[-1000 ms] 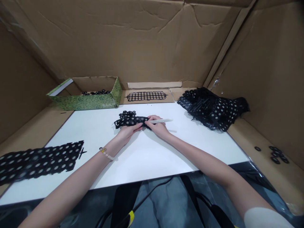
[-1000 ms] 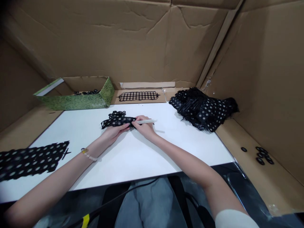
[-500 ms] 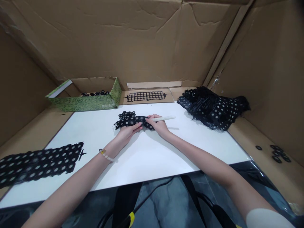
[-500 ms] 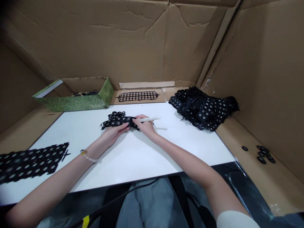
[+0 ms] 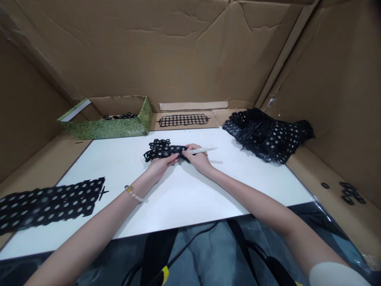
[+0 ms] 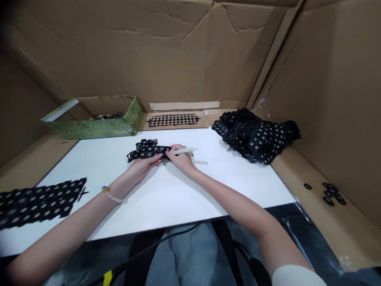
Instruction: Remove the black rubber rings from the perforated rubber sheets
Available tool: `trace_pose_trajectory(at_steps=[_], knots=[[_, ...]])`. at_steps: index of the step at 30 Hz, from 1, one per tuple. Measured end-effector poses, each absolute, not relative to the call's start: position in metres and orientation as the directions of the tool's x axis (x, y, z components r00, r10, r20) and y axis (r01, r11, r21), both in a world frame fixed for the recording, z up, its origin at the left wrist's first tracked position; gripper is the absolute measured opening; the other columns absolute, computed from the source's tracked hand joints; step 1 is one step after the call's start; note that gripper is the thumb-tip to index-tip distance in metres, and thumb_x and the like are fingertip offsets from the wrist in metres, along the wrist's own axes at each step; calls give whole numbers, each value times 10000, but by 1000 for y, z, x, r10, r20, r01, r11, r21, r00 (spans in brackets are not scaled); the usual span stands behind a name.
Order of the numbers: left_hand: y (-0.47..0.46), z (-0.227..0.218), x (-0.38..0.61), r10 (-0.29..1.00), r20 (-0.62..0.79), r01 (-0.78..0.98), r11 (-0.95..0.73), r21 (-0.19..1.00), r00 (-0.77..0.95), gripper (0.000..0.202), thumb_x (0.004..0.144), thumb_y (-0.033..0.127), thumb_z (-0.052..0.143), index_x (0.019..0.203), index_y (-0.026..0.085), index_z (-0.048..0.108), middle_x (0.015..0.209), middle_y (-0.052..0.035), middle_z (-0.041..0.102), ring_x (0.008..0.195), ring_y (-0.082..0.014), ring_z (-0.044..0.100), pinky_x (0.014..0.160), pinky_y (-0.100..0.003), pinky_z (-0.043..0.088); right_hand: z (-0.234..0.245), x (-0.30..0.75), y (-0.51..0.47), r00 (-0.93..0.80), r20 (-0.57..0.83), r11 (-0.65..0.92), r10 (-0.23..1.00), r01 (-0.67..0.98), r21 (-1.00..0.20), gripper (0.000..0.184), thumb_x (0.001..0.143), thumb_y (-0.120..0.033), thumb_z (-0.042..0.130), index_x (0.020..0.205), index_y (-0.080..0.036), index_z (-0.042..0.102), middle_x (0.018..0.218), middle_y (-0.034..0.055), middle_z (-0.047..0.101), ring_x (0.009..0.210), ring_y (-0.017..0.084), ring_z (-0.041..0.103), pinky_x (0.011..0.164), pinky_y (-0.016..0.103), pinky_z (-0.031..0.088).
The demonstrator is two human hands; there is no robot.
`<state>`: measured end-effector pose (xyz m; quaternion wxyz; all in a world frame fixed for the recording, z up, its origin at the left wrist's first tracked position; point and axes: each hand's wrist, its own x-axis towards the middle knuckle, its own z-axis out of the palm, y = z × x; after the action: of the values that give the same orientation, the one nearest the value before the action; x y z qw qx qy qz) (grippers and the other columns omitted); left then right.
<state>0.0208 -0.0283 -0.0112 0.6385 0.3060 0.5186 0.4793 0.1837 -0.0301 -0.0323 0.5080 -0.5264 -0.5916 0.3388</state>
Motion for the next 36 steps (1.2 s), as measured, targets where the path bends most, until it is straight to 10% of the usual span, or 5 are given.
trace_pose_trajectory(at_steps=[13,27,36], knots=[[-29,-15,24,935,-352,-305,346,887,35,119,682,-15,767,711,98,747,876,-104,760,832,-163,687,888,-291,568,-37,179,-29,59,371,294,927,499,-815,181,859,-319,595,706,-233,553,981,9,694,998,209,594,969,374,354],[-30,-13,24,961,-278,-350,259,900,-4,142,706,187,821,779,111,726,925,-95,749,830,-179,663,768,-300,578,-20,192,-27,79,271,261,959,121,-958,243,791,-365,625,627,-224,514,961,25,722,961,204,654,913,333,450],[-40,-12,28,977,-205,-311,213,926,60,264,634,205,854,856,126,736,968,-88,751,882,-191,667,784,-285,534,-25,187,-29,70,201,184,977,200,-962,225,779,-453,630,704,-241,615,808,-12,701,835,183,630,805,299,475]])
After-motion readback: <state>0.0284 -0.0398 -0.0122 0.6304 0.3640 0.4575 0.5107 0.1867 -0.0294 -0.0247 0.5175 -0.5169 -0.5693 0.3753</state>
